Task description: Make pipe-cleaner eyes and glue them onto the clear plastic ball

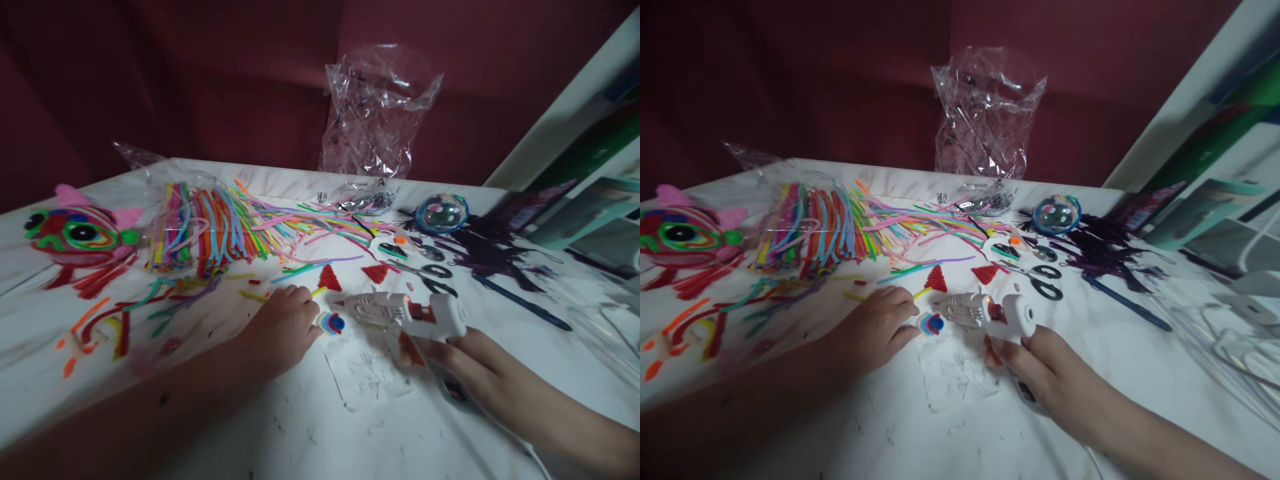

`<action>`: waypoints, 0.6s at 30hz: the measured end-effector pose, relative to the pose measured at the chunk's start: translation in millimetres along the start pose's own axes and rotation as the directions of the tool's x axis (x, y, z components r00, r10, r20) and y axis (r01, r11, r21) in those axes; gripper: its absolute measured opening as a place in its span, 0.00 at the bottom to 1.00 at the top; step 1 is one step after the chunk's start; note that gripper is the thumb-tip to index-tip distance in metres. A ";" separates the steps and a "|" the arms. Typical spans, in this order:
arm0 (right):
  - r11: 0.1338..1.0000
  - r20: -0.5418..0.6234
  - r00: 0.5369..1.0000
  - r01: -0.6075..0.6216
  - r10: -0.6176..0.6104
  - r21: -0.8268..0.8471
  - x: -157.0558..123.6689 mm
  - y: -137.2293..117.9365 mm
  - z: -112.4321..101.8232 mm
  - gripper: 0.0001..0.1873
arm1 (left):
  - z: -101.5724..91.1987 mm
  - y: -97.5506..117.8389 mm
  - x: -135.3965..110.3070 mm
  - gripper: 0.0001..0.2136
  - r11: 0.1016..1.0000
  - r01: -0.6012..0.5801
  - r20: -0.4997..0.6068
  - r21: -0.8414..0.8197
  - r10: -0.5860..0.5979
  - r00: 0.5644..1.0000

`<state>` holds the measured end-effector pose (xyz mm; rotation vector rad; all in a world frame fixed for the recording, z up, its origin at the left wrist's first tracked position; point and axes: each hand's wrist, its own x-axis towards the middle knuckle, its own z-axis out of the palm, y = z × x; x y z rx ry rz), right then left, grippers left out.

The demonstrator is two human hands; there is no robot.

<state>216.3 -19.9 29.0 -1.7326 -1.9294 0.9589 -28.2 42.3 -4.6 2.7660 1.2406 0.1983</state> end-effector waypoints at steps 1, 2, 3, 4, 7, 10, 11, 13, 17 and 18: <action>1.000 -0.002 1.000 -0.007 0.007 -0.001 -0.5 0.7 -0.8 0.21 | -0.3 0.4 0.1 0.07 1.000 0.007 0.002 0.000 -0.007 1.000; 1.000 -0.003 1.000 -0.012 0.012 0.000 -1.0 2.0 -1.3 0.21 | -0.7 0.8 0.2 0.07 1.000 0.015 0.003 -0.002 -0.015 1.000; 1.000 -0.003 1.000 -0.015 0.015 0.006 -1.4 3.6 -1.5 0.21 | -1.2 1.2 0.2 0.07 1.000 0.026 0.007 -0.005 -0.026 1.000; 1.000 -0.004 1.000 -0.020 0.020 0.011 -1.8 5.3 -1.5 0.21 | -1.5 1.5 0.2 0.06 0.999 0.036 0.011 -0.009 -0.035 0.999; 0.999 -0.020 0.999 -0.048 0.049 0.011 -2.5 8.8 -0.7 0.22 | -1.9 1.4 -0.2 0.05 0.999 0.045 -0.001 -0.022 -0.045 0.999; 0.999 -0.032 0.999 -0.040 0.040 0.007 -2.5 8.3 0.3 0.22 | -1.7 1.0 -0.5 0.05 0.999 0.045 -0.012 -0.020 -0.045 0.999; 1.000 -0.029 0.999 -0.030 0.031 0.007 -2.5 7.7 0.7 0.22 | -1.8 1.1 -0.6 0.05 0.999 0.043 -0.010 -0.016 -0.043 0.999; 1.000 -0.014 1.000 -0.025 0.025 0.000 -2.2 6.8 2.0 0.22 | -2.5 1.9 -0.8 0.06 0.999 0.045 0.000 0.004 -0.044 0.999; 0.999 -0.016 0.999 -0.039 0.039 0.000 -1.1 8.5 6.3 0.23 | -5.0 4.0 -1.2 0.08 0.995 0.085 0.013 0.052 -0.086 0.996; 0.999 -0.024 0.999 -0.039 0.039 0.002 -0.6 9.5 7.3 0.24 | -5.6 4.3 -1.2 0.08 0.994 0.094 0.019 0.055 -0.095 0.995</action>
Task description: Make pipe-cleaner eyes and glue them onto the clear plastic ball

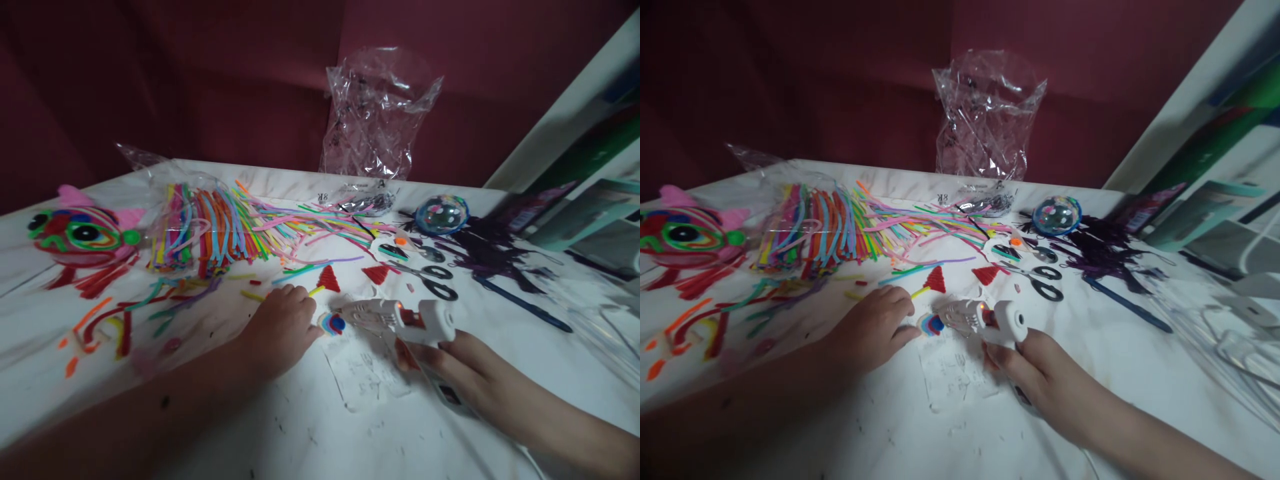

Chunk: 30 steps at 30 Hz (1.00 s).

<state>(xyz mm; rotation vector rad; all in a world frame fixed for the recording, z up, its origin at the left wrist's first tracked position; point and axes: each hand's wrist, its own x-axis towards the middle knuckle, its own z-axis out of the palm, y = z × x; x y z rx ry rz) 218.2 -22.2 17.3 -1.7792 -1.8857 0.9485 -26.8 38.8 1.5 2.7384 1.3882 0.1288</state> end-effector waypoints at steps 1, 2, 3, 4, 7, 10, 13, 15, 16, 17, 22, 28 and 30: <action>1.000 -0.009 1.000 0.004 -0.004 0.002 0.4 1.0 0.8 0.24 | -0.4 0.1 0.0 0.08 1.000 0.005 0.005 -0.002 -0.005 1.000; 1.000 -0.018 1.000 0.007 -0.007 0.000 0.7 2.1 1.2 0.24 | -0.8 0.0 0.0 0.08 1.000 0.006 0.008 -0.008 -0.006 1.000; 1.000 -0.027 1.000 0.011 -0.011 -0.006 0.8 3.2 1.1 0.25 | -0.9 -0.1 0.1 0.08 1.000 0.008 0.008 -0.013 -0.008 1.000; 1.000 -0.039 0.999 0.016 -0.016 -0.014 0.7 4.4 0.7 0.25 | -1.0 -0.3 0.2 0.08 1.000 0.010 0.008 -0.018 -0.010 1.000; 0.999 -0.066 0.998 0.023 -0.025 -0.036 -1.9 8.0 -2.4 0.26 | -0.7 -0.9 0.5 0.08 0.999 0.012 0.007 -0.033 -0.011 1.000; 0.999 -0.080 0.997 0.008 -0.011 -0.031 -8.0 9.9 -5.7 0.27 | 0.3 -1.8 0.7 0.08 0.999 0.007 0.009 -0.041 -0.006 1.000; 0.998 -0.095 0.994 -0.048 0.045 -0.031 -15.3 8.6 -7.8 0.27 | 1.1 -2.4 0.8 0.09 0.999 -0.005 0.009 -0.037 0.005 1.000; 0.997 -0.072 0.995 -0.066 0.063 -0.043 -19.4 6.9 -8.2 0.26 | 1.0 -2.3 0.9 0.09 0.999 -0.005 0.009 -0.035 0.005 1.000; 0.997 -0.069 0.996 -0.062 0.059 -0.045 -21.0 6.3 -7.9 0.25 | 0.6 -2.1 0.9 0.09 0.999 -0.003 0.010 -0.034 0.003 1.000; 0.998 -0.079 0.996 -0.055 0.052 -0.043 -22.4 6.1 -7.1 0.25 | 0.2 -1.9 1.0 0.09 0.999 -0.001 0.014 -0.033 0.001 1.000; 0.999 -0.178 0.983 -0.048 0.044 -0.019 -24.4 11.2 0.6 0.27 | -2.0 -1.2 1.9 0.09 0.999 0.013 0.042 -0.038 -0.012 0.999; 1.000 -0.182 0.983 -0.017 0.015 -0.005 -19.5 10.6 1.3 0.26 | -1.3 -2.2 2.8 0.10 0.999 0.006 0.043 -0.033 -0.005 0.999; 1.000 -0.160 0.987 -0.003 0.005 0.010 -18.2 7.3 -0.3 0.27 | -1.0 -1.8 2.5 0.10 1.000 0.006 0.048 -0.029 -0.004 0.999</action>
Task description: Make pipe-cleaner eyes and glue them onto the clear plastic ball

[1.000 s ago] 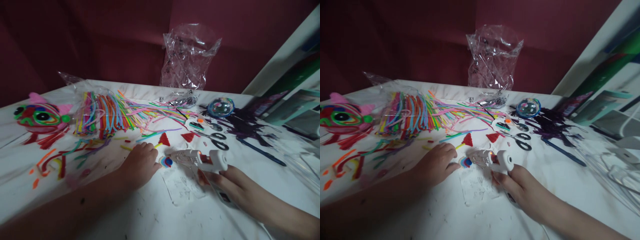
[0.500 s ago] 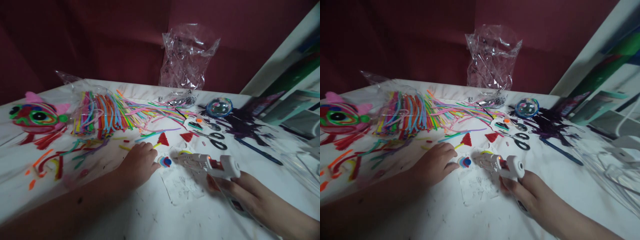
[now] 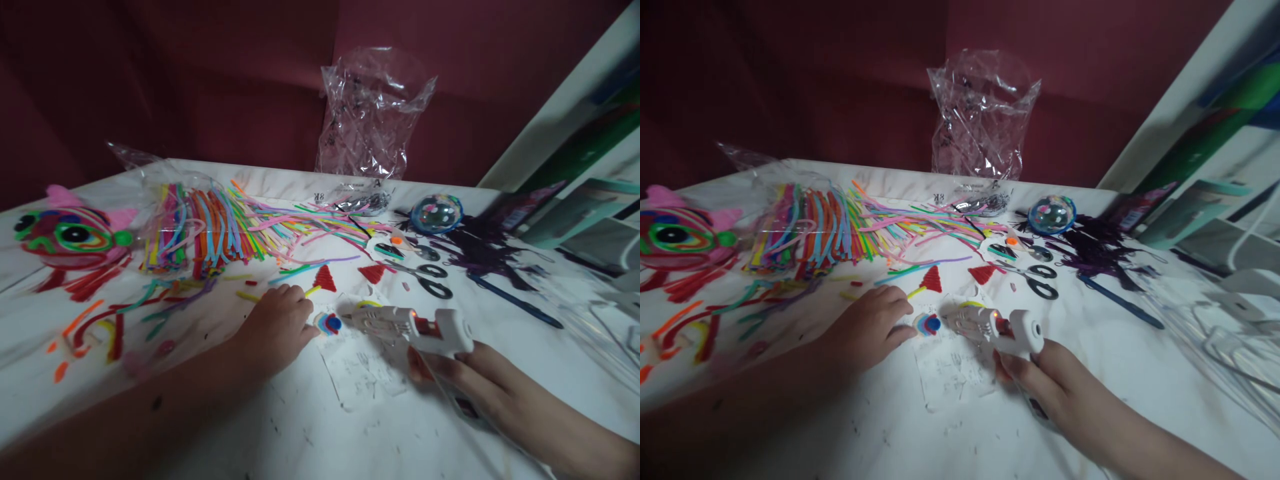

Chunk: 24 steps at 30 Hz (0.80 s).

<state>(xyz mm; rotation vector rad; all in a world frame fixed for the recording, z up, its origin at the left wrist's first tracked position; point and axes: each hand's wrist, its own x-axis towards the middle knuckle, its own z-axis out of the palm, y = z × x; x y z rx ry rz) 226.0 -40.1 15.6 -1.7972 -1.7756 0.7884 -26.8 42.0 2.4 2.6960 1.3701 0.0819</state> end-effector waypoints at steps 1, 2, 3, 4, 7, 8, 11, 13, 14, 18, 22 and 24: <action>1.000 0.011 1.000 0.002 -0.002 0.005 0.6 -1.5 -0.7 0.27 | 0.1 0.3 -0.3 0.10 1.000 0.001 0.000 0.000 -0.001 1.000; 1.000 0.019 1.000 0.000 0.000 0.007 1.1 -2.6 -1.3 0.28 | 0.2 0.5 -0.6 0.10 1.000 0.001 -0.004 0.000 -0.001 1.000; 1.000 0.025 1.000 -0.004 0.004 0.005 1.7 -3.3 -2.0 0.28 | 0.3 0.6 -0.9 0.10 1.000 0.000 -0.010 -0.002 0.000 1.000; 1.000 0.031 0.999 -0.006 0.006 0.001 2.4 -3.5 -2.8 0.28 | 0.4 0.7 -1.1 0.10 1.000 -0.002 -0.018 -0.004 0.002 1.000; 0.999 0.077 0.996 0.037 -0.036 -0.009 5.8 -2.5 -4.9 0.25 | 1.1 0.1 -1.0 0.09 1.000 -0.007 -0.030 -0.005 0.006 1.000; 0.998 0.094 0.994 0.062 -0.061 -0.009 7.3 -2.0 -5.3 0.24 | 1.4 -0.3 -0.7 0.09 1.000 -0.007 -0.030 -0.005 0.007 1.000; 0.996 0.127 0.988 0.093 -0.092 -0.001 12.7 -2.2 -4.0 0.23 | 2.5 -1.4 -0.1 0.10 1.000 -0.015 -0.028 -0.004 0.015 0.999; 0.997 0.155 0.985 0.072 -0.072 0.002 16.2 -4.4 -1.3 0.23 | 2.9 -1.8 -0.3 0.10 1.000 -0.018 -0.031 -0.002 0.018 0.999; 0.998 0.173 0.983 0.067 -0.067 0.002 17.8 -6.1 0.2 0.23 | 2.8 -1.9 -0.6 0.10 1.000 -0.016 -0.032 0.001 0.016 0.999; 0.996 0.231 0.969 0.087 -0.083 -0.007 22.2 -11.8 5.2 0.21 | 1.9 -1.5 -1.7 0.09 1.000 -0.017 -0.032 0.018 0.017 0.999; 0.999 0.239 0.970 0.042 -0.037 -0.015 22.5 -7.8 5.5 0.22 | 1.6 -1.0 -2.2 0.09 1.000 -0.018 -0.014 0.020 0.018 1.000; 0.999 0.205 0.979 0.015 -0.009 -0.030 21.5 -4.1 3.6 0.23 | 2.0 -1.2 -2.3 0.10 1.000 -0.016 -0.020 0.021 0.017 1.000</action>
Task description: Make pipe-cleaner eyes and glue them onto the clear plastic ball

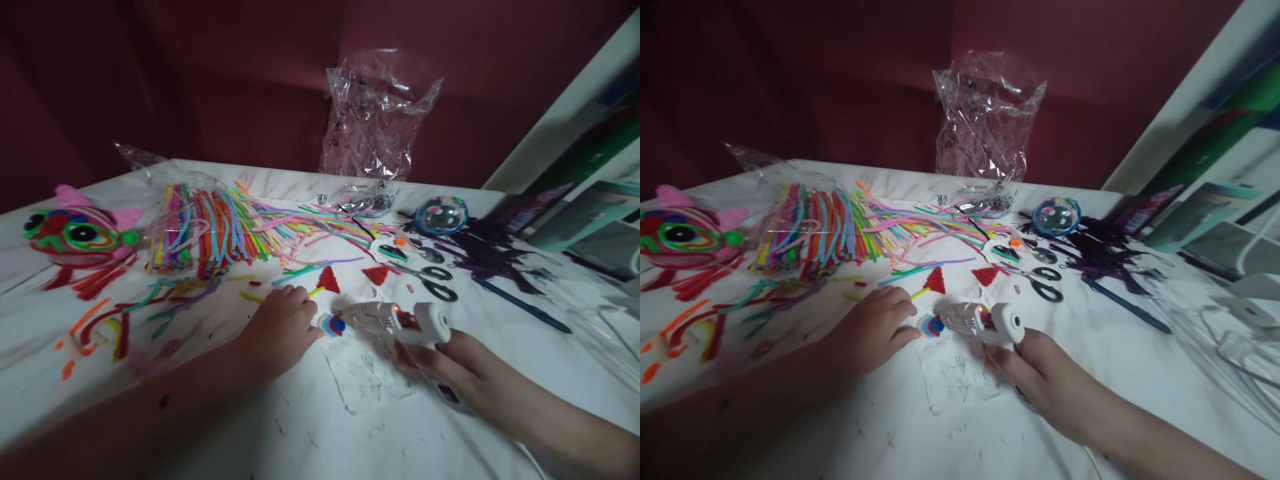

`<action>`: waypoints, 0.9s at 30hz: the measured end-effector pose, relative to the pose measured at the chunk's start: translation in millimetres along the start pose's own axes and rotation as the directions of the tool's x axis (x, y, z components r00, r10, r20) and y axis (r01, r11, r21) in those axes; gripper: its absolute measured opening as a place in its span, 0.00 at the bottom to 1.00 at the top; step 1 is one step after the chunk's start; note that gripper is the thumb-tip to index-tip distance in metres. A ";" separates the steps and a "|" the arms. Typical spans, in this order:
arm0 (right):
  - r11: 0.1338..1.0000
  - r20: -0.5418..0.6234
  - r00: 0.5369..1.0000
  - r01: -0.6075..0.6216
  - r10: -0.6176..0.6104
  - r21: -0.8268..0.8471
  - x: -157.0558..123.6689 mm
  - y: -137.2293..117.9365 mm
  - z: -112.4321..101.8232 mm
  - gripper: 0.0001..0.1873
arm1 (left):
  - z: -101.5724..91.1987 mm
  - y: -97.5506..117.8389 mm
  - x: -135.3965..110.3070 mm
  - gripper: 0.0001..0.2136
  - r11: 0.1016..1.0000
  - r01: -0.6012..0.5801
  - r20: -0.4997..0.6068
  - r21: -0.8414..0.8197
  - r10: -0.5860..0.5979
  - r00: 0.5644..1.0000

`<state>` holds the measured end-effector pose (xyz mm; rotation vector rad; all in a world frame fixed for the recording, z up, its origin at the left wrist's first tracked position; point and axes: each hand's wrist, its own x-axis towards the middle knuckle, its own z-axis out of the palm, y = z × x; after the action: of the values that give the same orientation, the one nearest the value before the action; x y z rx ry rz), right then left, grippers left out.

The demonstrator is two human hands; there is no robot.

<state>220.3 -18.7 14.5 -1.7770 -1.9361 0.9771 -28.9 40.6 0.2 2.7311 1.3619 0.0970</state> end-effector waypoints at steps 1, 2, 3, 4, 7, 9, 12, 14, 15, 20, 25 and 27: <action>1.000 -0.023 1.000 -0.005 0.005 -0.002 -0.8 1.3 -0.9 0.23 | 0.3 -0.2 0.0 0.10 1.000 -0.002 -0.003 0.001 0.002 1.000; 1.000 -0.045 0.999 -0.001 0.001 0.000 -1.4 1.8 -1.8 0.23 | 0.7 -0.3 0.0 0.10 1.000 -0.003 -0.006 0.002 0.004 1.000; 1.000 -0.056 0.998 0.011 -0.011 0.006 -1.9 1.5 -2.3 0.23 | 1.0 -0.5 0.1 0.10 1.000 -0.005 -0.008 0.000 0.005 1.000; 1.000 -0.058 0.998 0.027 -0.026 0.013 -2.1 0.5 -2.5 0.22 | 1.2 -0.5 0.2 0.10 1.000 -0.003 -0.010 -0.002 0.003 1.000; 0.997 -0.032 0.998 0.064 -0.062 0.038 -0.9 -4.7 0.3 0.21 | 1.0 -0.3 0.4 0.10 1.000 0.003 -0.010 -0.007 -0.003 1.000; 0.996 -0.025 0.997 0.072 -0.071 0.047 0.8 -7.9 3.8 0.21 | 0.4 0.3 0.4 0.10 1.000 0.000 -0.009 -0.006 0.000 1.000; 0.996 -0.021 0.997 0.074 -0.073 0.045 3.3 -10.5 7.5 0.21 | -0.5 0.9 0.2 0.09 1.000 -0.001 -0.025 -0.005 0.001 1.000; 0.996 -0.013 0.997 0.078 -0.077 0.037 4.3 -11.2 7.7 0.21 | -1.0 0.8 0.5 0.10 1.000 0.005 -0.020 -0.010 -0.005 1.000; 0.996 -0.007 0.997 0.081 -0.080 0.034 4.5 -11.4 7.2 0.21 | -1.2 0.4 0.8 0.10 1.000 0.011 -0.012 -0.016 -0.012 1.000; 0.995 0.001 0.996 0.091 -0.091 0.041 3.1 -14.0 6.6 0.21 | -0.6 -4.9 3.0 0.10 0.996 0.008 -0.007 -0.088 -0.009 1.000; 0.992 -0.015 0.993 0.119 -0.118 0.038 0.3 -17.9 13.7 0.23 | 1.2 -13.4 3.9 0.10 0.986 -0.051 -0.004 -0.160 0.051 0.999; 0.994 -0.010 0.995 0.098 -0.098 0.051 -0.9 -15.6 15.9 0.23 | 0.6 -15.9 4.0 0.10 0.981 -0.075 0.010 -0.176 0.078 0.997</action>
<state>198.4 -23.4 14.0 -1.6389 -1.9552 0.9762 -39.0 53.3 -2.1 2.6309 1.1825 0.1899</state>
